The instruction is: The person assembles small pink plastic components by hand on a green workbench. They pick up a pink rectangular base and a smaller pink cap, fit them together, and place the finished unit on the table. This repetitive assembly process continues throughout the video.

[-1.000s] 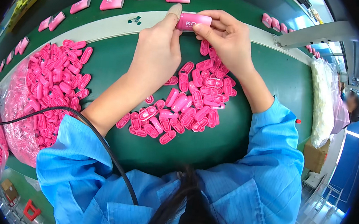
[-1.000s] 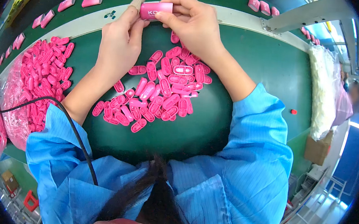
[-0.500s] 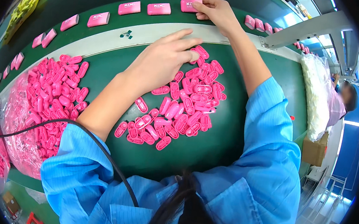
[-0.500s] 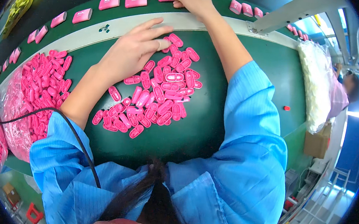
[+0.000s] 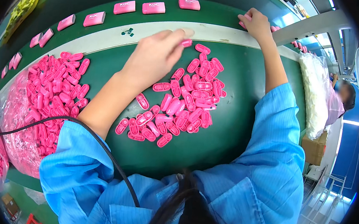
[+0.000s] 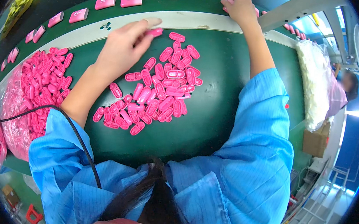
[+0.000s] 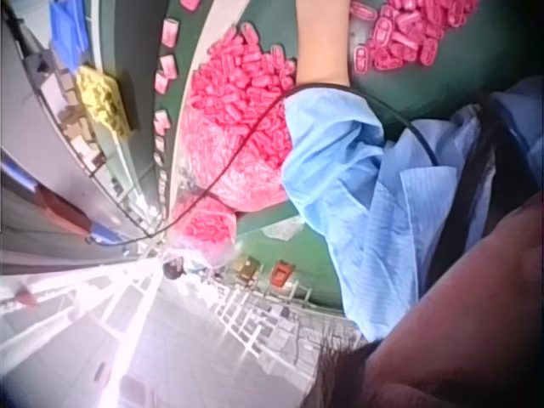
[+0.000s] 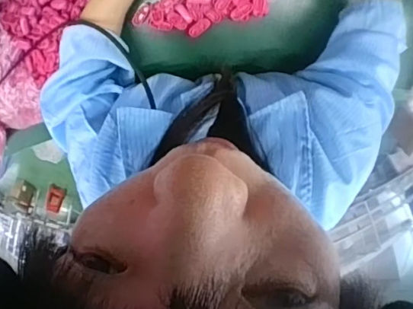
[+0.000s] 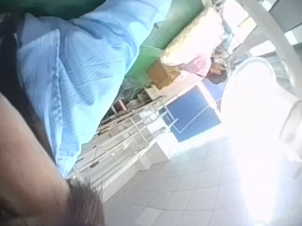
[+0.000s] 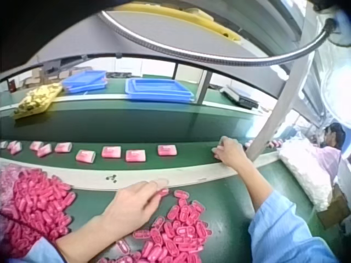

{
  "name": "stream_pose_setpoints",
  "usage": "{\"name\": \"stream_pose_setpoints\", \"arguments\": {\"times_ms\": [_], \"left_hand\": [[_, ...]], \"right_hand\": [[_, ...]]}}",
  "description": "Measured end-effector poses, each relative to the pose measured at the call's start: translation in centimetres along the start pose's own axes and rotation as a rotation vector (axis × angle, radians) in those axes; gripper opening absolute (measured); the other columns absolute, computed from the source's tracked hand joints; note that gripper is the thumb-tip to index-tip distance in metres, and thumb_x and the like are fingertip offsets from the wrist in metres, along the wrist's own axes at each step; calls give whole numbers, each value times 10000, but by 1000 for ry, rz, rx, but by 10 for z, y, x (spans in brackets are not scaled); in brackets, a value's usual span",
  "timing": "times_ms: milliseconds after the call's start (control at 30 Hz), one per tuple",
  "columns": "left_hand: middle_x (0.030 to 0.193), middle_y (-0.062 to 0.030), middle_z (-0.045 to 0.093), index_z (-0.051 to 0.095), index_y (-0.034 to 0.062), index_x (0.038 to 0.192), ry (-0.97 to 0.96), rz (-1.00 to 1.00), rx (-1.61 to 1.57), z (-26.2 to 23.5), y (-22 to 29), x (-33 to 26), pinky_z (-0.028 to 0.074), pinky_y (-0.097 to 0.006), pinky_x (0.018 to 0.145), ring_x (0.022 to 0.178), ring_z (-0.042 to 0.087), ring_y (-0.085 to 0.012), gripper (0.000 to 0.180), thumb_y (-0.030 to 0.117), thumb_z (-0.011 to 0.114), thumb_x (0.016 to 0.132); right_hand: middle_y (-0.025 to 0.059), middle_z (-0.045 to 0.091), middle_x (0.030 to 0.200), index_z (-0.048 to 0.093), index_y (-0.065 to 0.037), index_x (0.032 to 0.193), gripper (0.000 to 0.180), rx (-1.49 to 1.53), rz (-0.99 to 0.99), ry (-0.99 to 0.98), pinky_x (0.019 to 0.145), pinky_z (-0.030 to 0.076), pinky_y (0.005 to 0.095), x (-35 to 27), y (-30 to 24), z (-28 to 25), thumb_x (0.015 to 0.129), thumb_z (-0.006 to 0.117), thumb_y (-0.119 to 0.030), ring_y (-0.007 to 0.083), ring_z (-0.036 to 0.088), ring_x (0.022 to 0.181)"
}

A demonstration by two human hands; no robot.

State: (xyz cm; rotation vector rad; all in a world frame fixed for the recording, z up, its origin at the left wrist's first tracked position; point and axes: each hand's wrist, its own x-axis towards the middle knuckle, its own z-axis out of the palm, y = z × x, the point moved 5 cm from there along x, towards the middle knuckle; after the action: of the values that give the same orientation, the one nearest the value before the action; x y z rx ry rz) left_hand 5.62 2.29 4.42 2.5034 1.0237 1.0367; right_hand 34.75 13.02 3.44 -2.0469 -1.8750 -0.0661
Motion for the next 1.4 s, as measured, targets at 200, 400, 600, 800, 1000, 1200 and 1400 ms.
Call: {"name": "stream_pose_setpoints", "arguments": {"times_ms": [200,400,600,800,1000,1200,1400], "left_hand": [[940,-96,616,556,-38,1092,98,-667,-1044,1,-41,-2,504,-227,719,768,608,-128,264,85,525,861],[865,-102,636,542,-69,1088,54,-566,-737,0,-42,-4,505,-229,723,780,626,-151,298,108,564,849],[996,-122,605,513,-43,1126,51,-639,-817,1,-40,-4,488,-253,798,907,606,-174,315,172,510,896],[1038,-109,593,490,-32,1152,112,-567,-891,7,-35,-5,470,-257,821,944,588,-159,313,163,478,908],[888,-106,644,537,-67,1089,158,-498,-787,3,-35,-4,490,-243,732,805,620,-145,293,136,524,879],[815,-185,643,518,-70,1099,208,-344,-496,-5,-31,-4,501,-284,658,727,644,-216,304,107,542,854],[893,-159,648,478,-9,1174,126,-252,-153,-9,-9,-6,517,-275,703,824,651,-205,314,13,480,861]], "right_hand": [[97,615,884,478,1,1036,302,1157,-137,-318,695,490,241,-59,-106,-5,796,634,-97,134,607,774],[113,608,970,498,19,1115,335,1419,-165,-357,801,500,266,-83,-141,10,806,608,-49,154,605,859],[111,610,984,509,31,1107,314,1455,-64,-393,778,503,252,-85,-129,15,820,598,-60,146,606,848],[124,607,991,495,40,1114,327,1472,-79,-455,780,501,246,-98,-147,18,815,597,-43,153,610,851],[131,607,975,500,50,1090,313,1498,-141,-393,768,509,251,-98,-144,20,802,604,-18,157,613,842],[123,615,955,510,63,1049,292,1441,-224,-352,784,504,248,-98,-148,11,787,616,-10,145,608,855],[109,626,937,532,51,1041,285,1358,-273,-310,782,503,242,-101,-148,6,779,626,-8,140,606,861]]}}
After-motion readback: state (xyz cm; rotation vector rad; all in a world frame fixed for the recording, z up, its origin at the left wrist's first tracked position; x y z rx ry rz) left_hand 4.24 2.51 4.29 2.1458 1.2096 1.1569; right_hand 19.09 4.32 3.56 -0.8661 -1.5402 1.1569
